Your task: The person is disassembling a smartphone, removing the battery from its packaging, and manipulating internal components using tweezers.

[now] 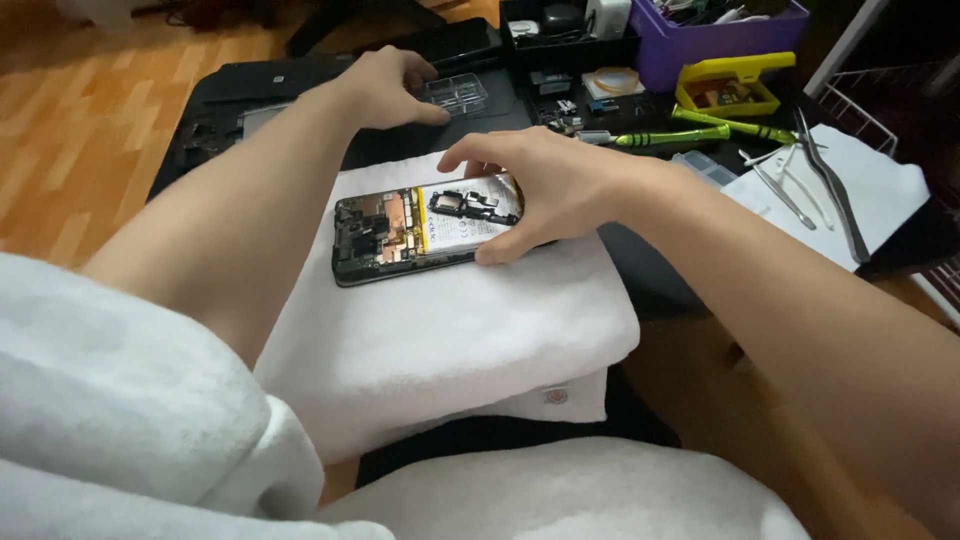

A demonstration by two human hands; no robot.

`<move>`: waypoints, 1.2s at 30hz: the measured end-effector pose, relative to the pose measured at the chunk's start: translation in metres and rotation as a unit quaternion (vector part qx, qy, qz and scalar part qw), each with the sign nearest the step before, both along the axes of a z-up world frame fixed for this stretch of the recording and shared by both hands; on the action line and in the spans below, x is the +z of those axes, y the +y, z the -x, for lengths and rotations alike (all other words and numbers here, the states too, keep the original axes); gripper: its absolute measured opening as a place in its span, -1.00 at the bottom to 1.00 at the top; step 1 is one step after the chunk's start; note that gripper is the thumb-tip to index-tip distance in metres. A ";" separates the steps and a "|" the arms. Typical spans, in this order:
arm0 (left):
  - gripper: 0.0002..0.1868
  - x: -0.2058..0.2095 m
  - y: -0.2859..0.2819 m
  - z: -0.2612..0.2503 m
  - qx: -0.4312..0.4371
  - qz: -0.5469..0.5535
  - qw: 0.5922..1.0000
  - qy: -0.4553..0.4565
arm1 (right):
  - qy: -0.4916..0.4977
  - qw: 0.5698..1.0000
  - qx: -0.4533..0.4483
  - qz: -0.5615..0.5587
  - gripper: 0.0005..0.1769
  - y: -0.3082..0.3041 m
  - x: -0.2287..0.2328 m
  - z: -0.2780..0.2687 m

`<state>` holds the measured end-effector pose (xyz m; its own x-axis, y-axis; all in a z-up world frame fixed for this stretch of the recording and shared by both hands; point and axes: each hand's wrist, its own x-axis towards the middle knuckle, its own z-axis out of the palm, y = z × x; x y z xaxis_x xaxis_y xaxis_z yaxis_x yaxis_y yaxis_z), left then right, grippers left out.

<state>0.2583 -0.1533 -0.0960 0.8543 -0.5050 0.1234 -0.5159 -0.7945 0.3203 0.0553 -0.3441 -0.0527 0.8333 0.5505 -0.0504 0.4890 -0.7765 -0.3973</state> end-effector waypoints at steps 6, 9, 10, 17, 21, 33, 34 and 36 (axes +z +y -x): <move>-0.29 0.009 0.015 0.002 -0.043 0.031 0.999 -0.001 | 0.028 0.998 0.005 0.052 0.10 0.004 0.005 0.002; -0.29 0.025 0.024 0.018 -0.030 0.043 0.998 0.018 | 0.056 0.996 0.000 0.069 0.18 0.008 0.011 0.004; -0.29 0.033 0.027 0.030 -0.026 0.044 0.999 0.017 | 0.055 0.996 0.004 0.070 0.18 0.009 0.014 0.004; -0.26 0.059 0.048 0.080 -0.019 -0.080 0.994 0.078 | 0.078 0.984 -0.050 0.154 0.28 0.013 0.025 0.000; -0.29 0.049 0.046 0.084 0.000 -0.078 0.988 0.131 | 0.094 0.975 -0.102 0.176 0.16 0.018 0.037 0.001; -0.12 0.038 0.018 0.074 0.035 -0.063 0.988 0.138 | 0.026 0.983 -0.137 0.122 -0.11 0.008 0.015 -0.039; -0.12 0.036 0.016 0.069 0.032 -0.065 0.988 0.138 | 0.026 0.982 -0.141 0.121 -0.11 0.005 0.013 -0.039; -0.12 0.033 0.014 0.059 0.077 -0.105 0.988 0.078 | 0.012 0.983 -0.133 0.122 -0.12 0.000 0.010 -0.039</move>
<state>0.1989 -0.1393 -0.0627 0.9231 -0.3686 -0.1096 -0.3417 -0.9170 0.2055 0.0943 -0.3437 -0.0424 0.9435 0.2816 -0.1747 0.2477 -0.9495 -0.1926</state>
